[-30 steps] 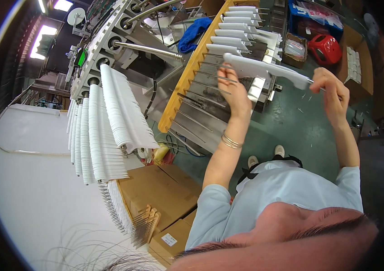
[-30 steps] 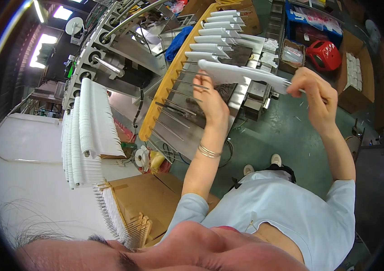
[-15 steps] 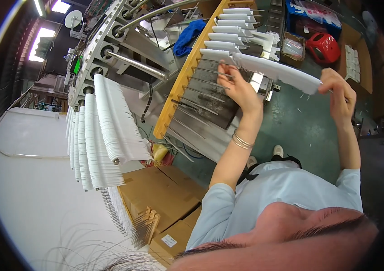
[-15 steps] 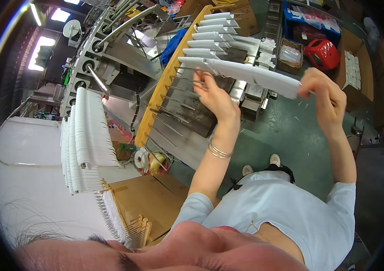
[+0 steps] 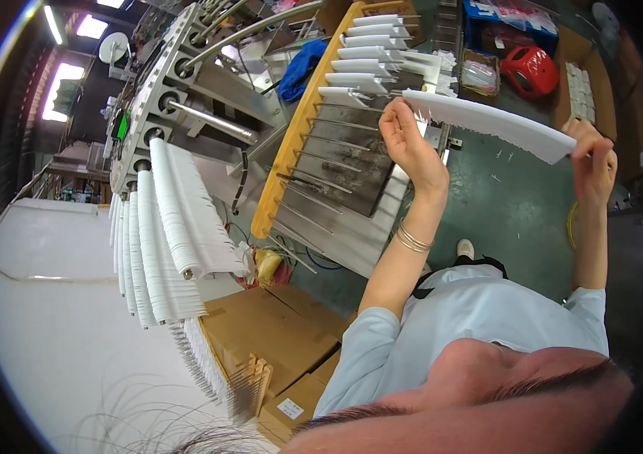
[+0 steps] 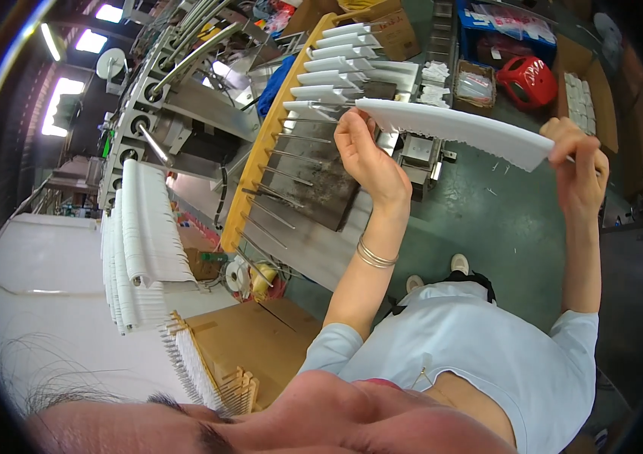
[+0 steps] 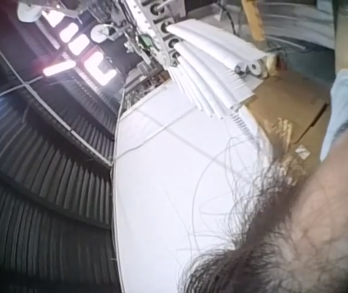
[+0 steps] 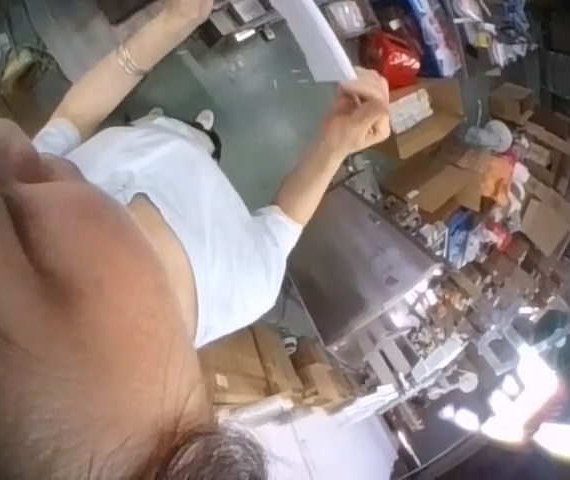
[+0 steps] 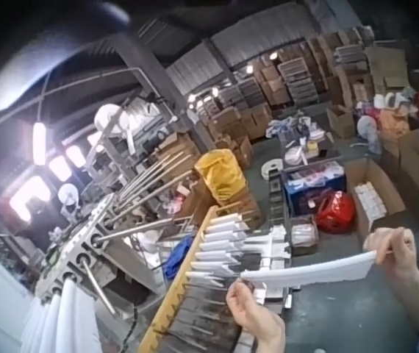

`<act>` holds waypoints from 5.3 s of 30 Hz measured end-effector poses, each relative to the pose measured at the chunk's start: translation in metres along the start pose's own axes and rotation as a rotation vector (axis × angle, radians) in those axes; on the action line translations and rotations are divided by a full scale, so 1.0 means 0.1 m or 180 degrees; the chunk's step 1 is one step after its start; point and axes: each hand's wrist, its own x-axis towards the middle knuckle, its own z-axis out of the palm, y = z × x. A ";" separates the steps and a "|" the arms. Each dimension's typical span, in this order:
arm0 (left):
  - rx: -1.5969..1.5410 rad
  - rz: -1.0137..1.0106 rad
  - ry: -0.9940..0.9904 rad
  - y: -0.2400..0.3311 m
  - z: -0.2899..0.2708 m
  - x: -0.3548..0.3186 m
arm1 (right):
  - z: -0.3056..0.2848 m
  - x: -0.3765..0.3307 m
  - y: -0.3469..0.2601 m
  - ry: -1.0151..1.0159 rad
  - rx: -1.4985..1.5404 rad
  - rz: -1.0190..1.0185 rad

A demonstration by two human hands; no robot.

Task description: Assembling white brush segments onto metal rods and placing the completed assemblies on a holding rack.

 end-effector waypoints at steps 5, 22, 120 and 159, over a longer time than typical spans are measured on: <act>-0.0589 -0.1003 0.0066 -0.01 0.22 0.06 | 0.18 -0.50 -0.31 -0.0449 -0.1074 -0.0998; -0.0521 -0.3049 -0.0765 -0.33 -0.14 -0.63 | 0.74 -0.34 0.37 0.0941 -0.0618 0.1428; 0.2813 0.3091 -0.0344 1.76 -0.10 0.05 | 1.51 0.86 -1.02 -0.1921 -0.0701 -0.1700; 0.0282 -0.0526 -0.2929 0.80 0.55 -0.49 | 0.52 0.14 -0.14 -0.0416 0.1851 0.0590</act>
